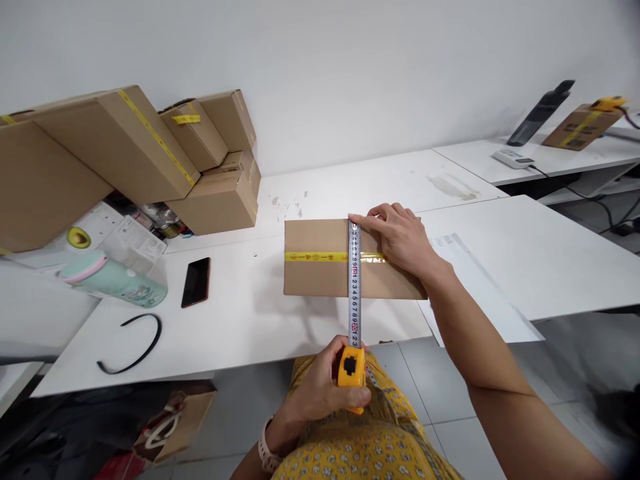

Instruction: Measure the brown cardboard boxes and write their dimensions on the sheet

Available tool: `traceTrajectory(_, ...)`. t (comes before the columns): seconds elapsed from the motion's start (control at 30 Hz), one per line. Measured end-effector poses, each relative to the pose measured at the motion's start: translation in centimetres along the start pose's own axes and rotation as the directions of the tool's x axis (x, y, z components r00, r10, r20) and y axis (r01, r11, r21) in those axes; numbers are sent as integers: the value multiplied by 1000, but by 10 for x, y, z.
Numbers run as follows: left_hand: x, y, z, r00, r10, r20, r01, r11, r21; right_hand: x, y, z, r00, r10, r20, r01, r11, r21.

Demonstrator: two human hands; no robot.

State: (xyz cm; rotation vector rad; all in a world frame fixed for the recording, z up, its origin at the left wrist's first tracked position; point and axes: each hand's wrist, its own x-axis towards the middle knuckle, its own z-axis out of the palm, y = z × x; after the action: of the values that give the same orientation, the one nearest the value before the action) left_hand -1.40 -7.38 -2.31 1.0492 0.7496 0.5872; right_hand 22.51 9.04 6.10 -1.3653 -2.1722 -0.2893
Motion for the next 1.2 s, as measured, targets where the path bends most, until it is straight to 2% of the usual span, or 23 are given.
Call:
traceTrajectory(0.43, -2, -2, 3, 1000, 7, -25, -6, 999, 43, 0, -3, -1, 1000, 4, -4, -4, 1000, -1)
traceTrajectory(0.6, -25, 7, 0, 996, 66, -65, -62, 997, 54, -6, -14, -5, 998, 45, -40, -47, 997, -55)
traceTrajectory(0.67, -42, 12, -6, 985, 127, -116, -122, 991, 54, -17, -23, -9, 998, 24, -63, -29, 996, -88)
traceTrajectory(0.77, -63, 17, -15, 950, 191, -247, -172, 980, 95, -48, -41, -8, 994, -35, -102, 21, 991, -128)
traceTrajectory(0.83, -72, 17, -19, 930, 190, -315, -137, 973, 184, -75, -53, 0, 989, -78, -128, 60, 988, -140)
traceTrajectory(0.9, -74, 17, -21, 931, 171, -321, -79, 957, 280, -99, -62, 11, 984, -105, -141, 88, 988, -125)
traceTrajectory(0.97, -72, 18, -19, 949, 143, -282, -26, 924, 382, -116, -68, 17, 988, -78, -135, 72, 996, -45)
traceTrajectory(1.07, -63, 21, -12, 970, 79, -230, 70, 813, 578, -125, -69, 7, 988, 101, -117, -68, 963, 261)
traceTrajectory(1.13, -58, 23, -7, 978, 30, -208, 129, 697, 706, -123, -66, -10, 956, 268, -116, -172, 839, 516)
traceTrajectory(1.2, -54, 23, -4, 983, -11, -182, 152, 604, 782, -121, -63, -28, 900, 418, -124, -219, 679, 701)
